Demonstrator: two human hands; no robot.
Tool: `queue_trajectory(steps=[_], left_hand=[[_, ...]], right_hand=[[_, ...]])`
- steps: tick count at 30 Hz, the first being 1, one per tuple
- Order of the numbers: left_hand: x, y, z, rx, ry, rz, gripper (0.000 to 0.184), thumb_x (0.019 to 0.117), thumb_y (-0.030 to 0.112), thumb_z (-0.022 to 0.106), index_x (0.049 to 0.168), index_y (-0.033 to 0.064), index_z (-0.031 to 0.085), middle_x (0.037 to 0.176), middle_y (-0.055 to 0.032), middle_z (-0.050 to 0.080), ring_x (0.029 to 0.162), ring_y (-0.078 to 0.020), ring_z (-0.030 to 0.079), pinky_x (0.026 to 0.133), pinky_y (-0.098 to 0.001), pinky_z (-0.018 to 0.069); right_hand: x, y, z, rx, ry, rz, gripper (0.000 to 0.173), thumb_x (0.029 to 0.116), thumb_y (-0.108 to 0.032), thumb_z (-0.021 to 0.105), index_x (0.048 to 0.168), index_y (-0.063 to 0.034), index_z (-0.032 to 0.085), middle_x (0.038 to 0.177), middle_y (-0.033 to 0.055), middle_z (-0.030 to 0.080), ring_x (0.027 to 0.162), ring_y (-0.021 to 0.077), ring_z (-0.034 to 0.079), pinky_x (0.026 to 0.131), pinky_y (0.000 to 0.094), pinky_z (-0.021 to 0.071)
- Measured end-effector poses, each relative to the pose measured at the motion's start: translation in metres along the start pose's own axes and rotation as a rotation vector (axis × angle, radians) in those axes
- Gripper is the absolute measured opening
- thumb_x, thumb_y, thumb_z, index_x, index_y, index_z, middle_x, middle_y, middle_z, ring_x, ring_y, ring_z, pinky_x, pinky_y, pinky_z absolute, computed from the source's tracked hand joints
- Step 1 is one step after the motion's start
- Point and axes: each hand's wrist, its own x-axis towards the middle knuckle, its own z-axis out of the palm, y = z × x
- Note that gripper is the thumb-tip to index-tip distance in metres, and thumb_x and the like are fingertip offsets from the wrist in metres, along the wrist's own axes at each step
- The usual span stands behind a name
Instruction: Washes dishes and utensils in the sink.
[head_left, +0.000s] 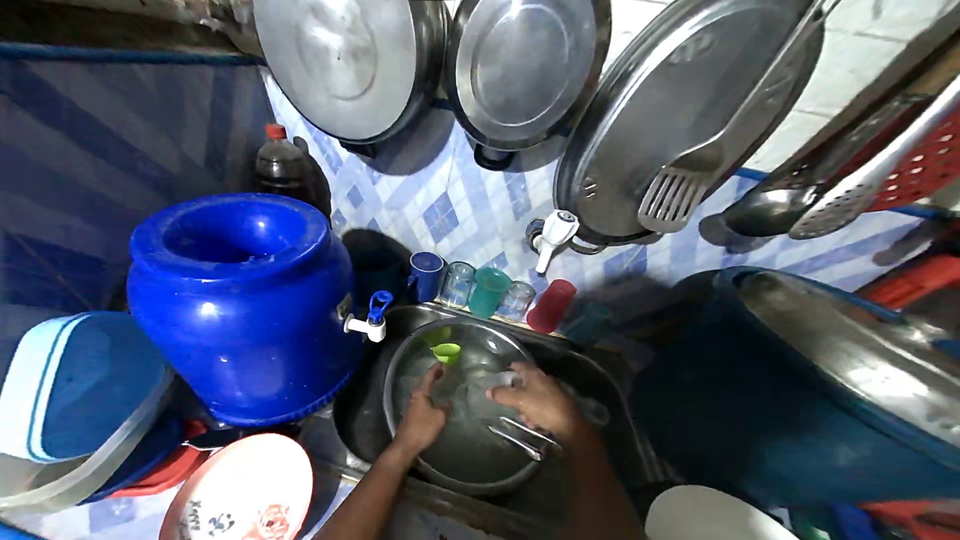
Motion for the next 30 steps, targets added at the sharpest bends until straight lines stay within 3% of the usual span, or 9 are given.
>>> queue_trajectory(steps=[2,6,9,11,16,20,24,27,30], left_hand=[[-0.005,0.029,0.003,0.165,-0.158,0.149,0.088,0.0871,0.008,0.075,0.162,0.0142,0.028,0.163,-0.0137,0.035,0.148,-0.0268,0.038,0.119,-0.0448,0.038],[-0.001,0.044,0.022,0.09,-0.153,0.207,0.09,0.0825,0.013,0.084,0.158,0.0134,0.036,0.147,-0.0138,0.055,0.131,-0.0226,0.057,0.111,-0.042,0.0466],[0.013,0.02,0.027,-0.401,0.092,-0.05,0.072,0.0834,0.001,0.08,0.145,0.0022,0.044,0.123,-0.0173,0.063,0.106,-0.0214,0.065,0.091,-0.036,0.0554],[0.017,-0.001,0.03,-0.635,0.28,-0.262,0.068,0.0858,0.001,0.079,0.143,0.0008,0.042,0.119,-0.0203,0.062,0.097,-0.0243,0.064,0.079,-0.0383,0.056],[0.027,-0.04,0.043,-0.766,0.455,-0.511,0.067,0.0887,0.006,0.078,0.145,-0.0018,0.042,0.131,-0.0253,0.058,0.113,-0.0336,0.06,0.092,-0.049,0.0533],[0.036,-0.053,0.05,-0.683,0.468,-0.628,0.053,0.0912,0.014,0.077,0.134,-0.0063,0.052,0.122,-0.0257,0.061,0.108,-0.0335,0.061,0.09,-0.049,0.0531],[0.036,-0.054,0.053,-0.803,0.459,-0.633,0.047,0.0946,0.014,0.073,0.132,-0.0047,0.052,0.113,-0.0231,0.063,0.095,-0.0299,0.065,0.081,-0.0457,0.0564],[0.018,-0.032,0.064,-0.965,0.372,-0.569,0.033,0.1045,0.021,0.057,0.127,-0.0036,0.055,0.102,-0.0179,0.065,0.086,-0.0242,0.065,0.075,-0.0403,0.0572],[-0.014,0.016,0.064,-1.121,0.361,-0.298,0.031,0.1037,0.009,0.056,0.131,-0.0036,0.05,0.103,-0.0171,0.068,0.088,-0.0231,0.069,0.077,-0.039,0.0603]], right_hand=[[-0.002,-0.012,-0.011,-0.133,0.025,0.003,0.069,0.0931,-0.044,0.075,0.145,-0.0047,0.05,0.111,0.0204,0.064,0.081,0.0261,0.061,0.077,0.0452,0.0528],[0.008,-0.019,-0.002,-0.119,0.1,-0.151,0.063,0.0894,-0.043,0.079,0.133,-0.0007,0.06,0.117,0.0261,0.067,0.105,0.0393,0.066,0.094,0.0592,0.0522],[0.033,-0.005,0.019,0.331,0.129,-0.169,0.043,0.1031,-0.03,0.064,0.132,0.0016,0.058,0.105,0.0175,0.066,0.077,0.0218,0.065,0.072,0.0372,0.0568],[0.05,0.014,0.043,0.678,0.108,-0.022,0.04,0.1093,-0.03,0.051,0.132,0.0023,0.058,0.106,0.0169,0.066,0.08,0.0215,0.065,0.073,0.0355,0.0562],[0.082,0.066,0.097,0.977,0.172,0.164,0.045,0.1131,-0.028,0.039,0.125,0.0089,0.06,0.111,0.0207,0.068,0.094,0.0232,0.068,0.083,0.0355,0.0554],[0.085,0.066,0.106,1.06,0.202,0.2,0.044,0.113,-0.027,0.039,0.122,0.0095,0.062,0.109,0.0207,0.07,0.092,0.0218,0.069,0.082,0.0337,0.0556],[0.092,0.067,0.116,0.991,0.274,0.136,0.042,0.1126,-0.023,0.041,0.119,0.0101,0.065,0.107,0.0204,0.071,0.094,0.0204,0.068,0.085,0.0332,0.0547],[0.085,0.054,0.133,1.03,0.337,0.078,0.042,0.1128,-0.021,0.038,0.122,0.0096,0.065,0.116,0.0212,0.069,0.105,0.0221,0.066,0.095,0.0365,0.051],[0.048,0.015,0.119,1.242,0.416,-0.046,0.039,0.1112,-0.019,0.037,0.105,0.0044,0.068,0.094,0.0128,0.07,0.086,0.0176,0.067,0.078,0.0343,0.057]])
